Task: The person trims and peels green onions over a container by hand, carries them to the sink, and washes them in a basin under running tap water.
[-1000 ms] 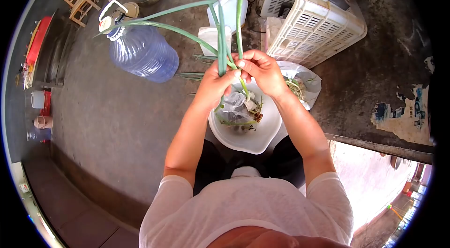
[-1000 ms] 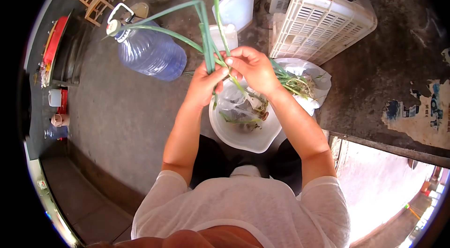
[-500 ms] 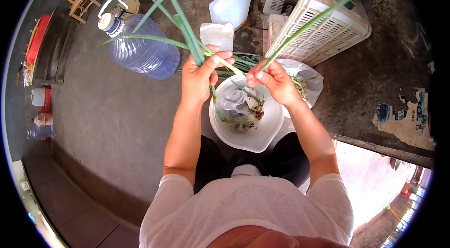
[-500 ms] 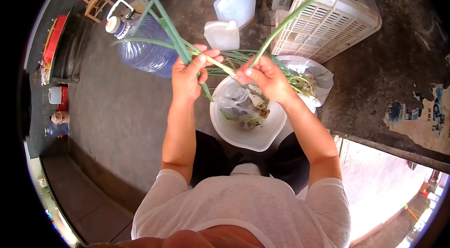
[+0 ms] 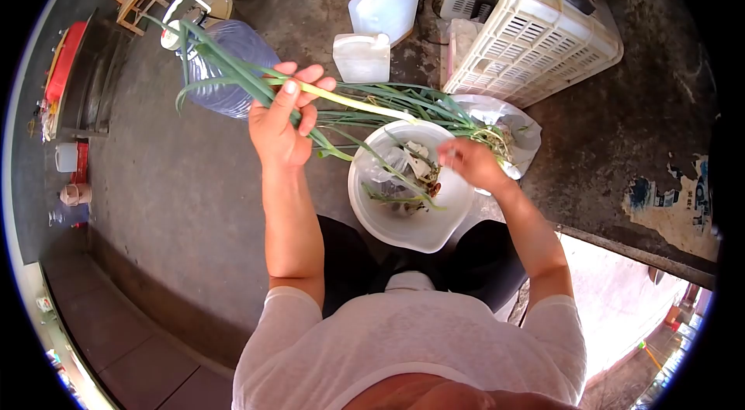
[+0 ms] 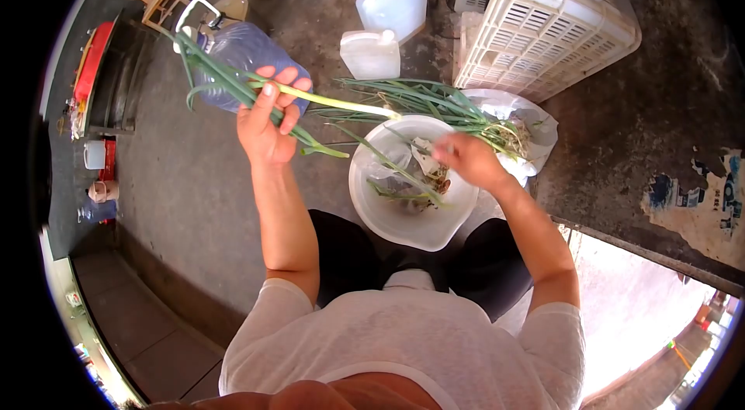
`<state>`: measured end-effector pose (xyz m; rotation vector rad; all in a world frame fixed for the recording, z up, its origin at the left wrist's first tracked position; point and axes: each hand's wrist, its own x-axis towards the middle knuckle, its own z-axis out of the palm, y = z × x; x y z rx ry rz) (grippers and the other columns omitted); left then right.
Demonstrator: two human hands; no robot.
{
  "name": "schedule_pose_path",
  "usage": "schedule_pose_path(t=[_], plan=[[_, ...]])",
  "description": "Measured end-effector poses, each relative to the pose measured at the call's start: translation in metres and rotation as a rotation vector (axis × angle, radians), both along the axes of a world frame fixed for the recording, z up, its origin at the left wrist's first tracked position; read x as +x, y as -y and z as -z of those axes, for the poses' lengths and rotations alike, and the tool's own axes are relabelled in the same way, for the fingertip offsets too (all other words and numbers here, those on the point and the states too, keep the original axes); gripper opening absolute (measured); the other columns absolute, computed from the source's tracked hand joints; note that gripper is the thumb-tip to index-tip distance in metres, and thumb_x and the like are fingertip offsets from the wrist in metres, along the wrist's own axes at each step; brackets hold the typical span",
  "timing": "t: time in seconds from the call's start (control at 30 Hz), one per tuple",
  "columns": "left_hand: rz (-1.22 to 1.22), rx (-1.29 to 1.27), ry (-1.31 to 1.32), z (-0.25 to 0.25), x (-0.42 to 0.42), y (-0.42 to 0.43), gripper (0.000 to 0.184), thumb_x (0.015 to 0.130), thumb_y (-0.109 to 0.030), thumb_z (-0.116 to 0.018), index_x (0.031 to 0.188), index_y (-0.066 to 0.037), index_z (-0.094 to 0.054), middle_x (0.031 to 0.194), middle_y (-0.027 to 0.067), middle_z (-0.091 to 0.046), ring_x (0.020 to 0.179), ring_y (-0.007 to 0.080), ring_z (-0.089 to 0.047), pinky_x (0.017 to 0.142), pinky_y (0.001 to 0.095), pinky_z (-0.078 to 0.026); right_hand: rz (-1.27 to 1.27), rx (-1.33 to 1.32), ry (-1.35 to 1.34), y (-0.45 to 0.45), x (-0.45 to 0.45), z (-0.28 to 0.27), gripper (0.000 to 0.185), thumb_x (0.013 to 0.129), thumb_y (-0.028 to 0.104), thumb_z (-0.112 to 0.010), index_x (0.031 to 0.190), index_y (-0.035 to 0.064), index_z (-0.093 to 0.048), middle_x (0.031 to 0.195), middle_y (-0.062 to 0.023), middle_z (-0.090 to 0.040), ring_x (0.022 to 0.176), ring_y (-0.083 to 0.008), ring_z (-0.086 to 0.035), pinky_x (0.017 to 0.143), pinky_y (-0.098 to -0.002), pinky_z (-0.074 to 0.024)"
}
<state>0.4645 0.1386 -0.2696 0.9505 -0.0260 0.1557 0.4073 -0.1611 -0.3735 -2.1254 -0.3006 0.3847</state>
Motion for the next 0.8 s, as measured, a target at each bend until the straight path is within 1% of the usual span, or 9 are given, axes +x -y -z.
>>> schedule_pose_path(t=[0.03,0.1,0.13,0.2,0.23,0.3,0.33,0.57,0.8], plan=[[0.043,0.023,0.003,0.002,0.0,0.004,0.02,0.084,-0.008,-0.053,0.103,-0.001,-0.052,0.093,0.0193,-0.062,0.078,0.0282,-0.064,0.036,0.0195,-0.037,0.145,0.213,-0.05,-0.013,0.01,-0.022,0.029,0.079,0.026,-0.064,0.097,0.0047,-0.059,0.088,-0.007,-0.06,0.077,-0.014,-0.055,0.07,-0.027,-0.0446],[0.065,0.032,-0.027,0.002,-0.002,0.017,0.019,0.084,-0.008,-0.053,0.102,-0.002,-0.051,0.092,0.019,-0.062,0.078,0.0281,-0.064,0.035,0.0192,-0.036,0.141,0.45,0.091,-0.033,0.023,-0.062,0.026,0.076,0.019,-0.068,0.094,0.0023,-0.059,0.092,-0.0047,-0.06,0.08,-0.012,-0.055,0.071,-0.0267,-0.0451],[0.087,0.058,-0.03,0.002,-0.002,0.023,0.019,0.084,-0.008,-0.053,0.102,-0.002,-0.051,0.091,0.0188,-0.062,0.078,0.028,-0.064,0.035,0.0189,-0.035,0.15,0.449,0.093,-0.045,0.026,-0.075,0.026,0.076,0.019,-0.068,0.094,0.0023,-0.059,0.092,-0.0047,-0.06,0.08,-0.012,-0.055,0.071,-0.0267,-0.0451],[0.124,0.076,-0.04,0.004,-0.003,0.032,0.019,0.084,-0.008,-0.054,0.102,-0.003,-0.051,0.091,0.0181,-0.062,0.078,0.0279,-0.064,0.035,0.0184,-0.033,0.062,0.434,0.137,-0.064,0.032,-0.093,0.017,0.077,0.01,-0.066,0.091,0.0029,-0.058,0.085,-0.003,-0.059,0.077,-0.0081,-0.054,0.068,-0.0238,-0.0449],[0.124,0.075,-0.038,0.004,-0.004,0.034,0.019,0.084,-0.008,-0.054,0.102,-0.003,-0.051,0.091,0.0181,-0.062,0.078,0.0279,-0.064,0.035,0.0184,-0.033,0.063,0.433,0.139,-0.067,0.033,-0.093,0.017,0.077,0.01,-0.066,0.091,0.0029,-0.058,0.085,-0.003,-0.059,0.077,-0.0081,-0.054,0.068,-0.0238,-0.0449],[0.144,0.068,-0.031,0.003,-0.004,0.036,0.019,0.084,-0.008,-0.054,0.102,-0.003,-0.051,0.091,0.0179,-0.063,0.078,0.0279,-0.064,0.035,0.0185,-0.033,0.079,0.554,-0.047,-0.073,0.036,-0.092,0.016,0.077,0.011,-0.066,0.087,0.0018,-0.059,0.079,-0.0031,-0.061,0.072,-0.0085,-0.057,0.066,-0.0235,-0.0459],[0.145,0.073,-0.025,0.004,-0.004,0.035,0.019,0.084,-0.008,-0.054,0.102,-0.003,-0.051,0.091,0.0179,-0.063,0.077,0.0279,-0.064,0.035,0.0184,-0.033,0.075,0.64,-0.056,-0.073,0.037,-0.083,0.012,0.079,0.011,-0.064,0.085,0.0019,-0.059,0.074,-0.0019,-0.061,0.067,-0.008,-0.056,0.062,-0.0218,-0.0453],[0.185,0.092,-0.01,0.009,-0.004,0.034,0.021,0.084,-0.008,-0.054,0.104,-0.002,-0.05,0.091,0.0184,-0.063,0.078,0.0282,-0.064,0.035,0.0183,-0.033,0.06,0.581,-0.151,-0.068,0.038,-0.08,0.012,0.084,0.015,-0.058,0.086,0.0025,-0.057,0.075,-0.0014,-0.06,0.064,-0.0066,-0.053,0.059,-0.0211,-0.0437],[0.194,0.094,0.002,0.011,-0.004,0.036,0.021,0.084,-0.007,-0.054,0.103,-0.001,-0.049,0.092,0.0204,-0.062,0.078,0.028,-0.065,0.036,0.0173,-0.034,0.032,0.572,-0.106,-0.071,0.034,-0.078,0.015,0.087,0.018,-0.054,0.088,0.0031,-0.055,0.076,-0.0013,-0.06,0.063,-0.0067,-0.052,0.057,-0.0212,-0.0432]])
